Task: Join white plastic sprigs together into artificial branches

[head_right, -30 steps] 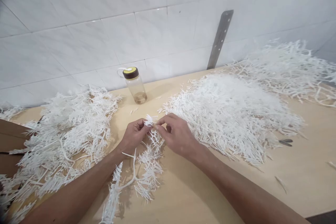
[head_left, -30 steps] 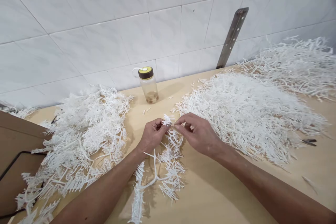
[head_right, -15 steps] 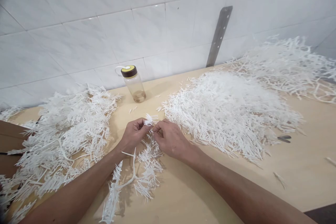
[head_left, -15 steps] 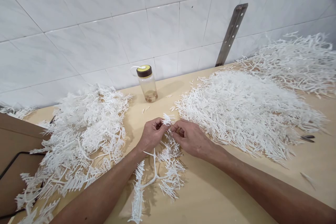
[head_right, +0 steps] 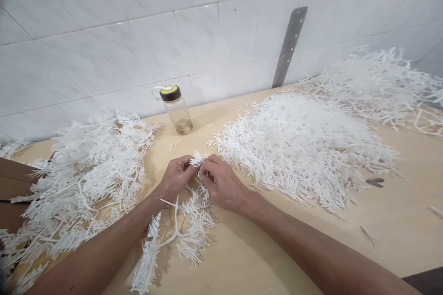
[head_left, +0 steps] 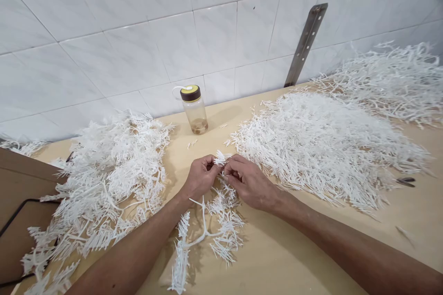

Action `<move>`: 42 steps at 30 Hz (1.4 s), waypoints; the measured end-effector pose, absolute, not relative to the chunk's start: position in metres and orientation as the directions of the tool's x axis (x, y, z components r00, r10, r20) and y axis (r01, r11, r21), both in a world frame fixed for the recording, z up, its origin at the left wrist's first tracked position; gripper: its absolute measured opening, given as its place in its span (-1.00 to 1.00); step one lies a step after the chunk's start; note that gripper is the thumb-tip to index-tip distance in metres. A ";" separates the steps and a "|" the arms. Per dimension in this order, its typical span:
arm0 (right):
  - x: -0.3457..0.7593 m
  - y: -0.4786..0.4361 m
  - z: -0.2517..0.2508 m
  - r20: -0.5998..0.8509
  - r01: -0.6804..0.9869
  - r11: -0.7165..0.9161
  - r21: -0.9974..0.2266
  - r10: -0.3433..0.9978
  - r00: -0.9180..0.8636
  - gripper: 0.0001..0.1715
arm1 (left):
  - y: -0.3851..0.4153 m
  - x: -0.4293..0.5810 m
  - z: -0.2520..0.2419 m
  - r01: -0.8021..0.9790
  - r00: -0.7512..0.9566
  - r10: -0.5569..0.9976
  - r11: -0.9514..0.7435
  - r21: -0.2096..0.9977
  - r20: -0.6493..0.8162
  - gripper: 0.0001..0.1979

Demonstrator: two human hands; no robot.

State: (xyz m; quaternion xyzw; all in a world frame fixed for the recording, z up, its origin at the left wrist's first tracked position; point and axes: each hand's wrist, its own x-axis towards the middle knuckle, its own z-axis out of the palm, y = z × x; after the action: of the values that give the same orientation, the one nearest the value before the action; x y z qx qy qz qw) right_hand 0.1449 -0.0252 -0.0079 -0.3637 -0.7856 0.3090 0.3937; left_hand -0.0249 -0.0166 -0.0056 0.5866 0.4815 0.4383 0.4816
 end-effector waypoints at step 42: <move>0.153 -0.020 -0.001 0.534 0.501 0.647 -0.575 0.760 -0.370 -0.88 | -0.027 -0.021 -0.006 0.282 0.153 0.988 -0.078 0.956 0.035 -0.76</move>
State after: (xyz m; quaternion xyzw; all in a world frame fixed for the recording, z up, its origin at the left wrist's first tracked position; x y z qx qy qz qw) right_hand 0.1534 -0.0202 -0.0009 -0.3882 -0.8120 0.1601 0.4053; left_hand -0.0209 -0.0265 -0.0058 0.6167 0.5147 0.3982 0.4429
